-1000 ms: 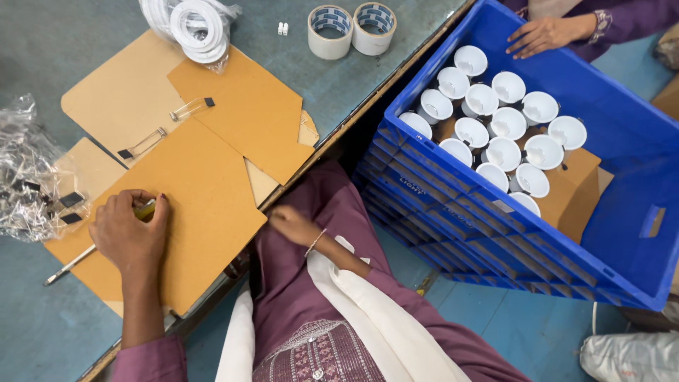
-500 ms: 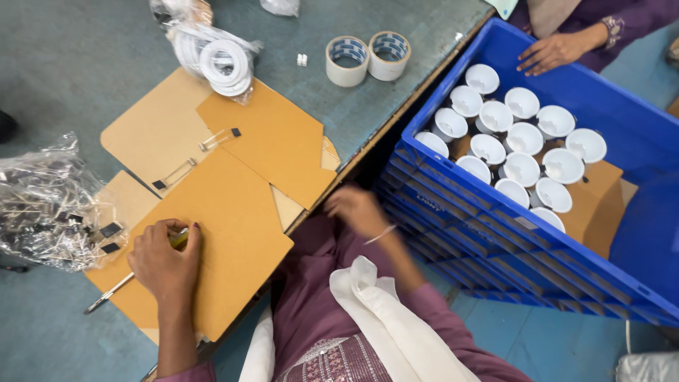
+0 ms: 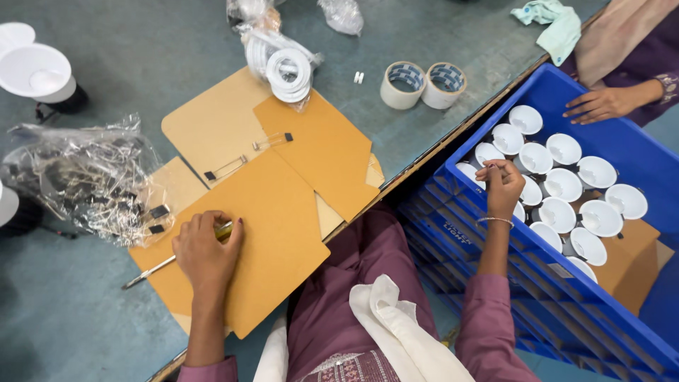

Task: The person assembles small electrical components into white cylindrical housings. They insert black finned parts and wires, then use a yellow-handled screwdriver to tighten internal screws. Completed units are placed into a blue crate. The person repeats this process for multiple units.

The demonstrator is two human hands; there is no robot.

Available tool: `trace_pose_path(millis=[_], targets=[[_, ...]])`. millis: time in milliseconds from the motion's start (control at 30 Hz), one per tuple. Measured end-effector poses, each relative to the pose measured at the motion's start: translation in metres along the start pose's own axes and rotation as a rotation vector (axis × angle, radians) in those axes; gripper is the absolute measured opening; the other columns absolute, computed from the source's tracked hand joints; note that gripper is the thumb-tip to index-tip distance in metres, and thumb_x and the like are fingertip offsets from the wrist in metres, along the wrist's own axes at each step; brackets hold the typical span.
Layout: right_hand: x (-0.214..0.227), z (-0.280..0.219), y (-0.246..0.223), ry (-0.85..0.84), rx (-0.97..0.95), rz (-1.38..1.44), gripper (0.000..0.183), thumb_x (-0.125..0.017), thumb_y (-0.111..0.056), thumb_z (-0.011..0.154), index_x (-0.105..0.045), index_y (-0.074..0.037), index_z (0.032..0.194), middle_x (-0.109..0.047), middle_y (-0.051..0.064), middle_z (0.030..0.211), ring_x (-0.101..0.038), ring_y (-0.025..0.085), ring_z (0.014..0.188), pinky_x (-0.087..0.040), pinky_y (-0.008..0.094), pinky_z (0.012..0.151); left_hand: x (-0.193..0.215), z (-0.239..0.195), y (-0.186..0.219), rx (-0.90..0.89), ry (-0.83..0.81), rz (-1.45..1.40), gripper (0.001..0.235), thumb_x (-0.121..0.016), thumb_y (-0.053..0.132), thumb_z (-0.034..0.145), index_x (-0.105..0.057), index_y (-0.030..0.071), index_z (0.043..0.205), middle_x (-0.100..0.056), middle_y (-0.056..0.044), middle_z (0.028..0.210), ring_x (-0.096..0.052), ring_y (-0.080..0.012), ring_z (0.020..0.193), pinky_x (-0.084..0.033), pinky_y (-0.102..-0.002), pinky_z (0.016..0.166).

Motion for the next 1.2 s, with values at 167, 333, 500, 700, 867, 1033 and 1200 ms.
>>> trace_pose_path(millis=[167,333,500,700,867,1033,1200], targets=[[-0.0028,0.0033,0.0030,-0.013,0.000,-0.008,0.015,-0.054,-0.002,0.106,-0.067,0.006,0.106,-0.071,0.012,0.086,-0.066,0.012,0.073,-0.056,0.024,0.070,0.0014,-0.0001,-0.0009,0.012,-0.023,-0.002,0.025,-0.078,0.037,0.089,-0.070,0.015,0.098,-0.067,-0.001,0.098,-0.060,-0.0240,0.101,-0.039,-0.042,0.090],[-0.0006,0.0043,0.0007,-0.028,-0.025,0.007,0.014,-0.056,-0.003,0.106,-0.068,0.004,0.106,-0.072,0.011,0.086,-0.067,0.012,0.073,-0.052,0.022,0.066,0.0018,0.0020,0.0001,0.027,-0.034,-0.016,0.024,-0.078,0.037,0.088,-0.070,0.016,0.096,-0.067,0.001,0.097,-0.060,-0.0227,0.100,-0.039,-0.042,0.090],[-0.0047,0.0028,0.0004,-0.002,-0.069,-0.053,0.014,-0.056,-0.004,0.105,-0.068,0.003,0.105,-0.072,0.010,0.084,-0.067,0.011,0.071,-0.046,0.020,0.059,0.0026,0.0024,-0.0020,0.038,-0.048,-0.004,0.024,-0.078,0.038,0.088,-0.070,0.016,0.095,-0.066,0.001,0.096,-0.059,-0.0222,0.099,-0.038,-0.041,0.089],[-0.0051,0.0030,-0.0031,0.001,-0.022,-0.064,0.015,-0.056,-0.004,0.106,-0.068,0.003,0.105,-0.072,0.010,0.085,-0.068,0.011,0.072,-0.049,0.020,0.062,0.0001,0.0025,-0.0018,0.042,-0.049,-0.011,0.023,-0.077,0.037,0.089,-0.070,0.016,0.095,-0.066,0.002,0.096,-0.060,-0.0216,0.099,-0.038,-0.041,0.089],[-0.0058,0.0039,-0.0019,0.018,-0.071,-0.091,0.015,-0.056,-0.004,0.106,-0.068,0.004,0.105,-0.072,0.011,0.084,-0.067,0.011,0.071,-0.046,0.021,0.059,0.0004,0.0027,-0.0017,0.029,-0.047,-0.001,0.023,-0.078,0.037,0.090,-0.070,0.016,0.096,-0.065,0.001,0.096,-0.060,-0.0219,0.099,-0.038,-0.041,0.090],[-0.0068,0.0035,0.0009,-0.010,-0.011,-0.074,0.014,-0.056,-0.003,0.106,-0.068,0.005,0.105,-0.071,0.011,0.085,-0.067,0.012,0.072,-0.055,0.023,0.069,0.0010,0.0017,-0.0021,0.009,-0.015,-0.012,0.023,-0.078,0.037,0.090,-0.070,0.016,0.097,-0.066,0.001,0.098,-0.060,-0.0225,0.100,-0.039,-0.041,0.090],[-0.0036,0.0039,0.0046,0.001,-0.031,-0.075,0.015,-0.056,-0.003,0.105,-0.068,0.005,0.104,-0.072,0.011,0.084,-0.067,0.012,0.072,-0.052,0.023,0.066,0.0009,0.0012,-0.0013,0.020,-0.031,-0.009,0.022,-0.079,0.036,0.090,-0.070,0.017,0.095,-0.065,0.001,0.094,-0.060,-0.0221,0.098,-0.039,-0.041,0.089]])
Point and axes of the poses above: each hand's wrist, its own z-axis towards the middle knuckle, its own x-axis out of the back of the hand, y = z × x, the point moved 2 cm from there along z, towards the middle knuckle
